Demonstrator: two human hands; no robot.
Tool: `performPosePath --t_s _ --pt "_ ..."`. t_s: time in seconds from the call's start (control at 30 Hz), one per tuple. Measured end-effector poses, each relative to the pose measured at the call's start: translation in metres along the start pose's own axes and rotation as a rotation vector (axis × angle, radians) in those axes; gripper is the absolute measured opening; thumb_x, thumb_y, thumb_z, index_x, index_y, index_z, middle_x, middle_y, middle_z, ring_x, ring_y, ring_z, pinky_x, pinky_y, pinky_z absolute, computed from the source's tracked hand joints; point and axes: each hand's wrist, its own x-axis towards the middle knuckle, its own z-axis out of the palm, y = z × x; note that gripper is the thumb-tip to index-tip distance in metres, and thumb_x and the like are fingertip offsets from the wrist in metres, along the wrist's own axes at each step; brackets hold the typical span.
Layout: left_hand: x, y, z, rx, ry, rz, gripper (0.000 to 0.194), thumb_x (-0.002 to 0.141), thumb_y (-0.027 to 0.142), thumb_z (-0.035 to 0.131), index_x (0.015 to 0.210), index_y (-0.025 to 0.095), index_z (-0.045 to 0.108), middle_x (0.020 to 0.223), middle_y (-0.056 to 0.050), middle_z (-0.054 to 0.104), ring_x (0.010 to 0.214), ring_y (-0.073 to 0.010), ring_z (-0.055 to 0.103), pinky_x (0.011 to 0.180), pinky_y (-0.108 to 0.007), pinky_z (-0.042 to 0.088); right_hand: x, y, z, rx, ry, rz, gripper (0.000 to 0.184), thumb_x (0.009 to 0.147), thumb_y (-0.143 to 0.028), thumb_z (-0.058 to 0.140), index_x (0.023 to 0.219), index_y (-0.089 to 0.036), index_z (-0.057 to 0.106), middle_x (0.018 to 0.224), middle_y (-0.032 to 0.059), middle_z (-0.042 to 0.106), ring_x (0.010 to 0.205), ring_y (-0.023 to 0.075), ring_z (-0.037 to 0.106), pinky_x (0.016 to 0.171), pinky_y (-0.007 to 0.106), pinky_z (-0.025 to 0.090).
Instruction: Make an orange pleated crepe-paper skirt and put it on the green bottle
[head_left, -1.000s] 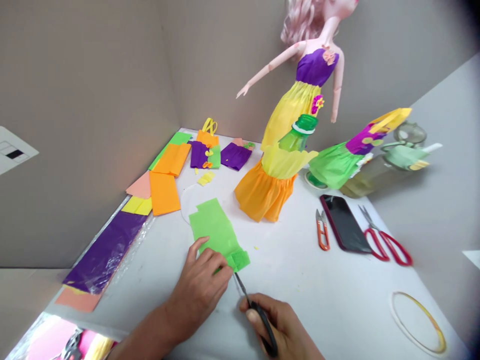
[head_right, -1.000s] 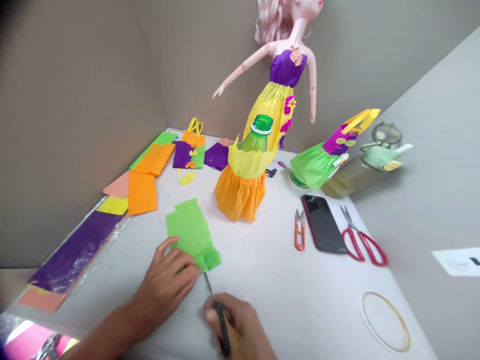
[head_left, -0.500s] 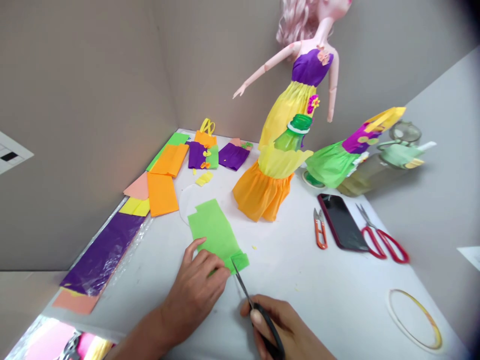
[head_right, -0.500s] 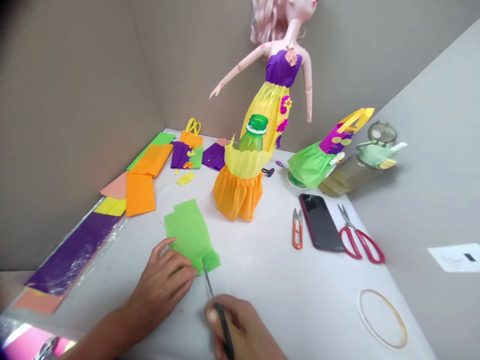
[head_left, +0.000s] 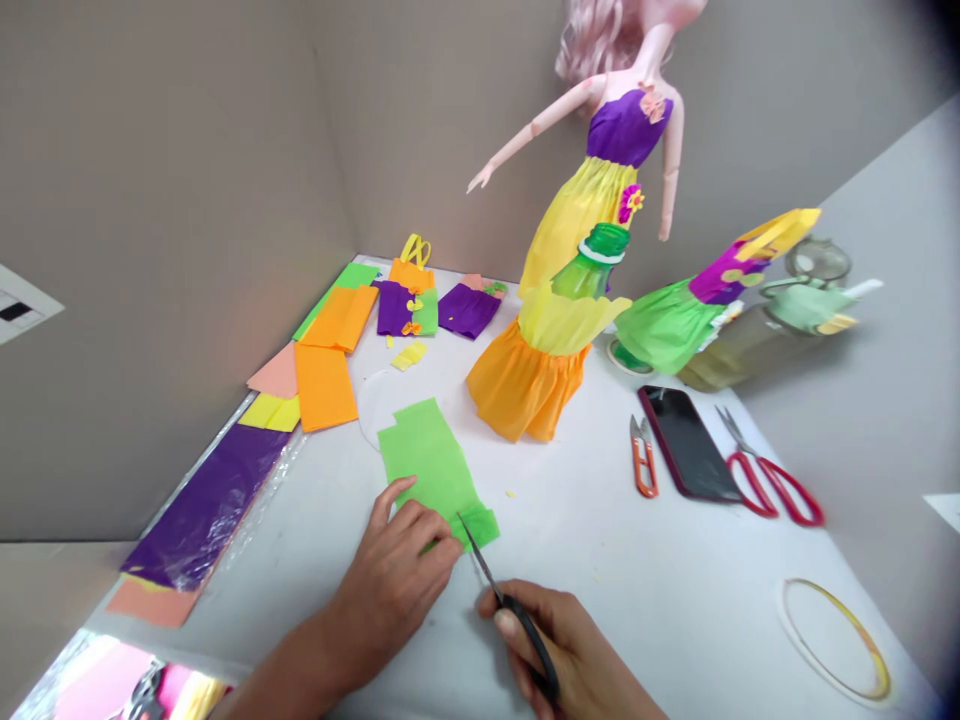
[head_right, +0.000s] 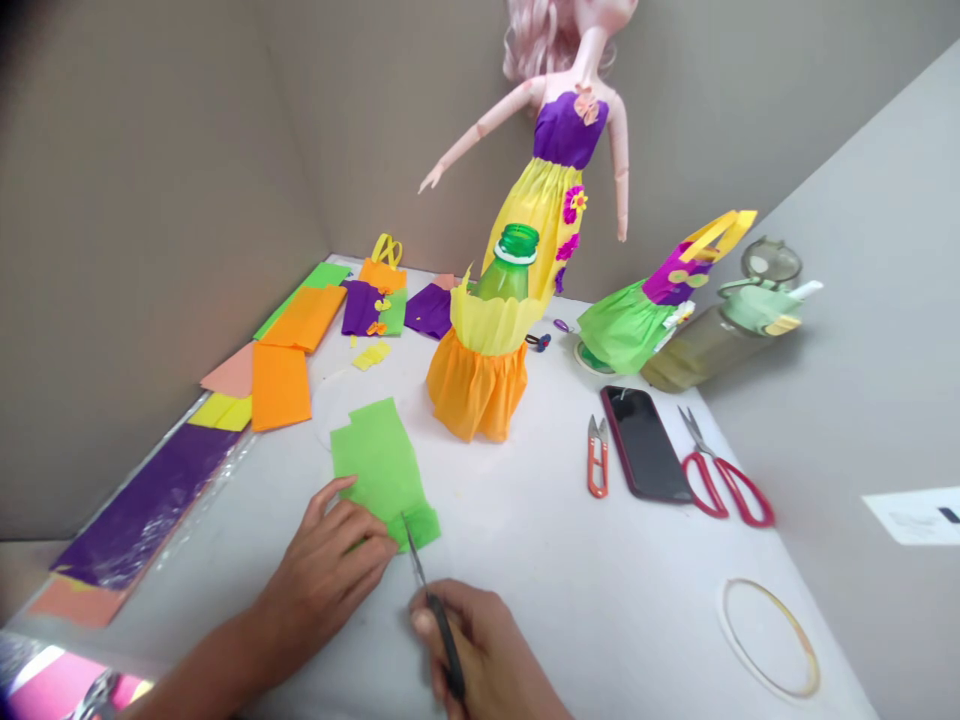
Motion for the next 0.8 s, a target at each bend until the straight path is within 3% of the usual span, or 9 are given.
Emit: performPosePath --t_s 0.8 --pt "-0.0015 -0.0013 0.0016 -0.009 -0.063 -0.01 0.02 0.096 0.006 0.048 0.086 0.019 0.06 0.08 0.001 0.06 0.08 -0.0163 0.051 0.114 -0.05 0.025 -0.0029 -0.0013 -0.0009 -0.043 0.015 -0.01 0.074 0.077 -0.085 0.05 0.099 -0.016 0.06 0.051 -0.0085 0.042 0.04 0.0045 0.029 0.04 0.019 0.022"
